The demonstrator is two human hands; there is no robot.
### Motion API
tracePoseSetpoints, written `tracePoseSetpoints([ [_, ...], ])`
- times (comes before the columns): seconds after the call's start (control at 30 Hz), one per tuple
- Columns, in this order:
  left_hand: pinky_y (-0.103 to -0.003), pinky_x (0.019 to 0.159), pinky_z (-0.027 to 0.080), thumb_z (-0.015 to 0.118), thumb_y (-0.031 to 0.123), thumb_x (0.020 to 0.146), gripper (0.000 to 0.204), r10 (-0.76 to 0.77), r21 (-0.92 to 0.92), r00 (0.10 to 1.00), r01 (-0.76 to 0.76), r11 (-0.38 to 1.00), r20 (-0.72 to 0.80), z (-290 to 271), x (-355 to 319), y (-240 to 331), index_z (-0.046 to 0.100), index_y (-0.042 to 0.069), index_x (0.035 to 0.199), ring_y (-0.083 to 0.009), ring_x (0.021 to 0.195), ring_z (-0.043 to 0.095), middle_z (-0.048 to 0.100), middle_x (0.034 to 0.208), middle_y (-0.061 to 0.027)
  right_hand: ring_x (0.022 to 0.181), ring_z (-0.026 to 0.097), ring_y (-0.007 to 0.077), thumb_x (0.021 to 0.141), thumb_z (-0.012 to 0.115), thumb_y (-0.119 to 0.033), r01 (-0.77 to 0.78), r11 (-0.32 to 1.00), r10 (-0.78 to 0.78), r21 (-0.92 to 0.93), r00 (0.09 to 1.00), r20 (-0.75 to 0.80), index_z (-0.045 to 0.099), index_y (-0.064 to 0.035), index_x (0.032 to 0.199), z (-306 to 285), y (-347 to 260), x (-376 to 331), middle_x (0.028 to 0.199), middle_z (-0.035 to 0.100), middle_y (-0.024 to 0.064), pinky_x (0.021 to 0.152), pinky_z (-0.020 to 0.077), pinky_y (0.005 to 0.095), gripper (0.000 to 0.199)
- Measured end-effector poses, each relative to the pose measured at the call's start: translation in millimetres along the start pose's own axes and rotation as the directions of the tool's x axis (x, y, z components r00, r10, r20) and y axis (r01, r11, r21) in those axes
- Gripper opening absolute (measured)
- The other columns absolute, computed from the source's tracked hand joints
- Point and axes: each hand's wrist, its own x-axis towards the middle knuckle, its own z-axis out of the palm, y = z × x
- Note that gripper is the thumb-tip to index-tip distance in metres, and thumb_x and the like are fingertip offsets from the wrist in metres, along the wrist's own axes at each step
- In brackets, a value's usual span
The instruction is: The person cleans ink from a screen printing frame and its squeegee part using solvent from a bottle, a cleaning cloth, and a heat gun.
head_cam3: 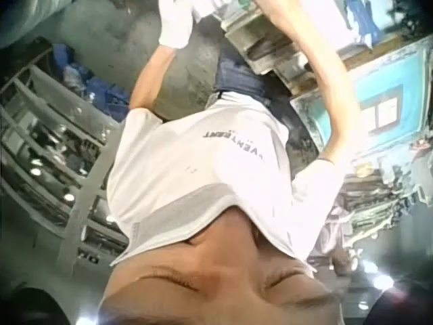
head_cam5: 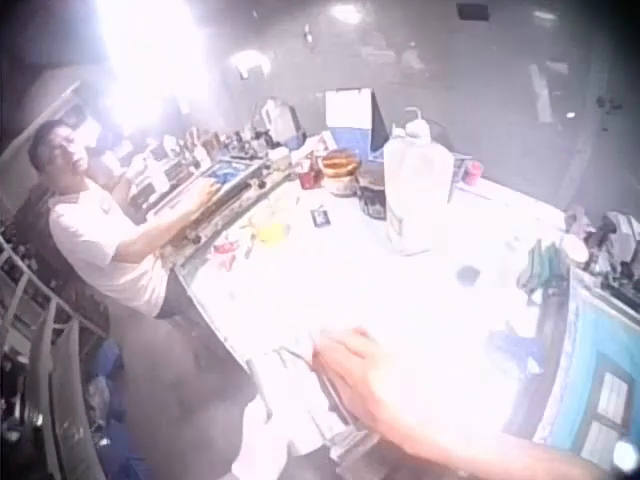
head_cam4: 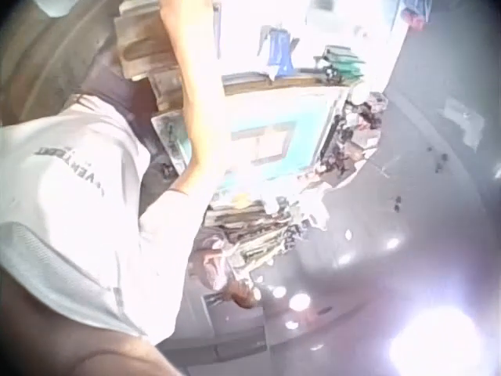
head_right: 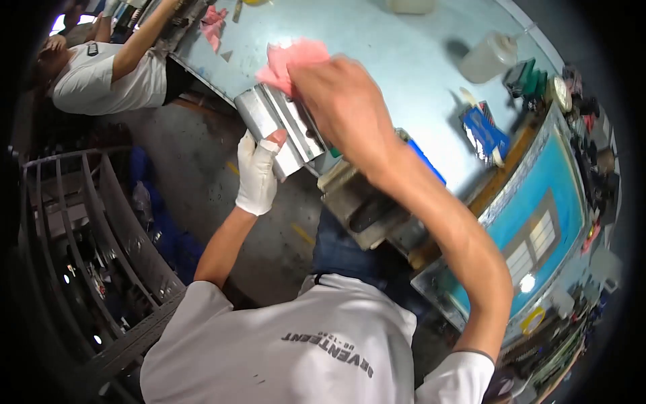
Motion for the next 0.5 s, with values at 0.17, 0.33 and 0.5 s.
tracePoseSetpoints([
  [0.17,-0.028,0.086,0.050,0.068,0.020,0.097,0.036,0.159,-0.289,0.982,-0.182,0.940,-0.102,11.6,4.7,-28.5,0.059,-0.001,0.124,-0.0100,0.096,0.061,0.067,0.110,-0.0035,0.080,0.056,0.0319,0.079,0.069,0.002,-0.102,0.993,0.101,-0.055,0.995,-0.021,0.067,-0.0027,0.099,-10.0,-20.9,-11.1,0.093,0.068,0.0109,0.076,0.0489,0.0400,0.020],
  [0.33,-0.025,0.087,0.048,0.069,0.019,0.096,0.034,0.247,-0.325,0.954,-0.290,0.900,-0.170,12.2,-8.5,-35.4,0.060,0.000,0.123,-0.0081,0.097,0.059,0.064,0.111,-0.0010,0.087,0.059,0.0276,0.070,0.070,0.000,-0.025,0.992,0.025,-0.125,1.000,-0.002,0.070,-0.0002,0.116,-21.3,-34.6,-47.0,0.105,0.071,0.0095,0.081,0.0499,0.0371,0.046],
  [0.5,-0.025,0.041,0.034,0.069,0.038,0.092,0.035,0.074,-0.293,0.964,-0.150,0.944,-0.255,3.2,-16.1,-13.5,0.056,0.012,0.110,-0.0104,0.056,0.055,0.060,0.082,-0.0006,0.085,0.058,0.0311,0.075,0.070,0.001,0.000,0.996,-0.001,-0.088,1.000,-0.004,0.068,-0.0024,0.115,-10.0,-38.2,-17.7,0.104,0.070,0.0093,0.079,0.0500,0.0388,0.041],
])
